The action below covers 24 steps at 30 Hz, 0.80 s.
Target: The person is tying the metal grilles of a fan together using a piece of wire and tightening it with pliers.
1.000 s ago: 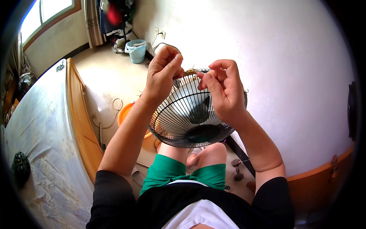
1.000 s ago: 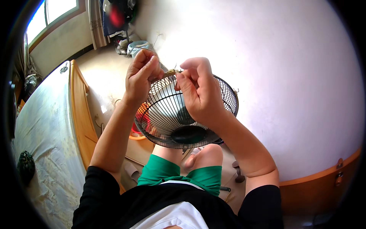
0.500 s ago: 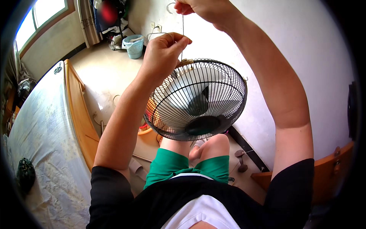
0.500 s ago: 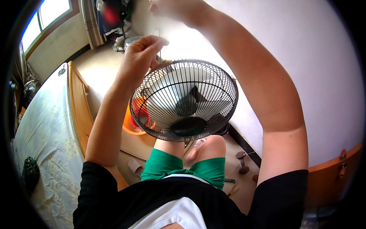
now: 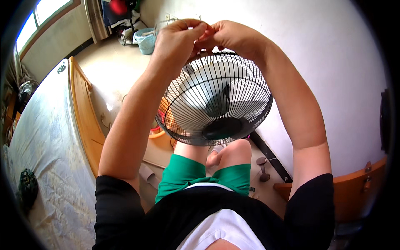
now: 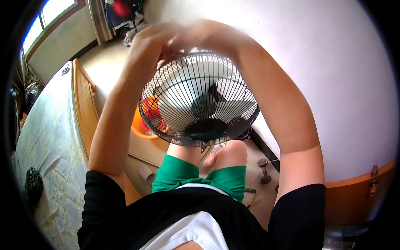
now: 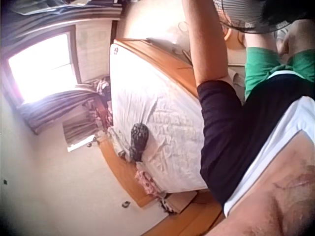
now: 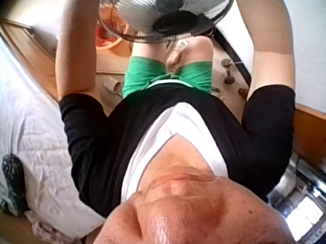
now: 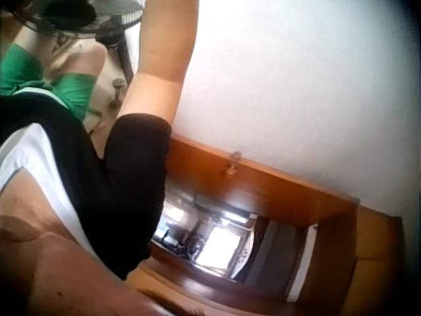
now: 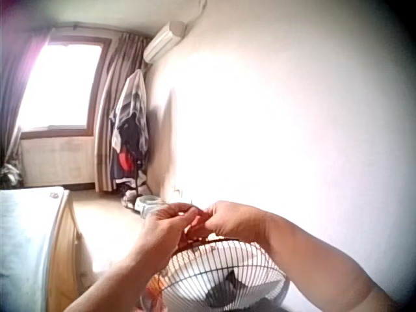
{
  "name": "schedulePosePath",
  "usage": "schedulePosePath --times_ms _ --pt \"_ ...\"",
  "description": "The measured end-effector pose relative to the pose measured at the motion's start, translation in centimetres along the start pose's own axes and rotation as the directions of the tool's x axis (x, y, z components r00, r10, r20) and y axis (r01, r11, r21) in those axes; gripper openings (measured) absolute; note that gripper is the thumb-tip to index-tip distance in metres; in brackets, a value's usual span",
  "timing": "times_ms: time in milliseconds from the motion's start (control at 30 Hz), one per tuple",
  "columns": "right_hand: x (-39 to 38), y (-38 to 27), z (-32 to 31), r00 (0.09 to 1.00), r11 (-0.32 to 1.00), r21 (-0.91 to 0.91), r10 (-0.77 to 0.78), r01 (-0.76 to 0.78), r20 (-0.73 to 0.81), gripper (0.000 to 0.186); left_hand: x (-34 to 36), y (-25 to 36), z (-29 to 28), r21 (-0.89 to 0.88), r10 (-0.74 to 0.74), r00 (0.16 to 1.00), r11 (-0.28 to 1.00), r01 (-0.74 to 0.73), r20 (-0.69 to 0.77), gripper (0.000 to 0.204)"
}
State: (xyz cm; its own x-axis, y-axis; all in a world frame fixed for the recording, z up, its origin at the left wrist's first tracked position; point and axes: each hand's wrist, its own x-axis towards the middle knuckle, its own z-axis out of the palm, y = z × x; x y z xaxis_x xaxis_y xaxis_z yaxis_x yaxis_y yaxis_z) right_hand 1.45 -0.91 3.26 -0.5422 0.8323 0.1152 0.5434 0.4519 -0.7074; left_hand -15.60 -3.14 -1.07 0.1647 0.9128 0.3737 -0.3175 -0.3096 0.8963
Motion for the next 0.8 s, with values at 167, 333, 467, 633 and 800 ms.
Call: schedulePosePath --times_ms 167,333,467,633,800 --pt "1.1 0.7 0.9 0.992 0.973 0.193 0.122 -0.123 0.020 0.019 1.4 -1.1 -1.7 0.050 0.035 0.996 0.998 -0.039 0.079 0.023" --pt "1.6 1.2 0.4 0.967 0.956 0.160 0.254 -0.248 -0.022 0.016 -1.0 1.1 -1.9 0.221 0.089 0.994 0.970 -0.099 0.055 0.047" --pt "0.1 -1.7 0.9 0.957 0.960 0.136 0.263 -0.246 -0.120 0.025 -2.3 1.2 -2.8 0.044 0.110 0.994 0.993 -0.110 0.015 0.055" --pt "-0.4 -1.3 0.5 0.966 0.941 0.250 0.251 -0.228 -0.062 0.019 -2.0 2.4 -2.5 0.284 -0.093 0.993 0.956 0.068 0.074 0.047" --pt "-0.4 -1.3 0.0 0.964 0.890 0.377 0.264 -0.257 0.034 0.019 -2.1 5.7 -0.3 0.857 -0.211 0.967 0.515 -0.014 0.143 0.034"
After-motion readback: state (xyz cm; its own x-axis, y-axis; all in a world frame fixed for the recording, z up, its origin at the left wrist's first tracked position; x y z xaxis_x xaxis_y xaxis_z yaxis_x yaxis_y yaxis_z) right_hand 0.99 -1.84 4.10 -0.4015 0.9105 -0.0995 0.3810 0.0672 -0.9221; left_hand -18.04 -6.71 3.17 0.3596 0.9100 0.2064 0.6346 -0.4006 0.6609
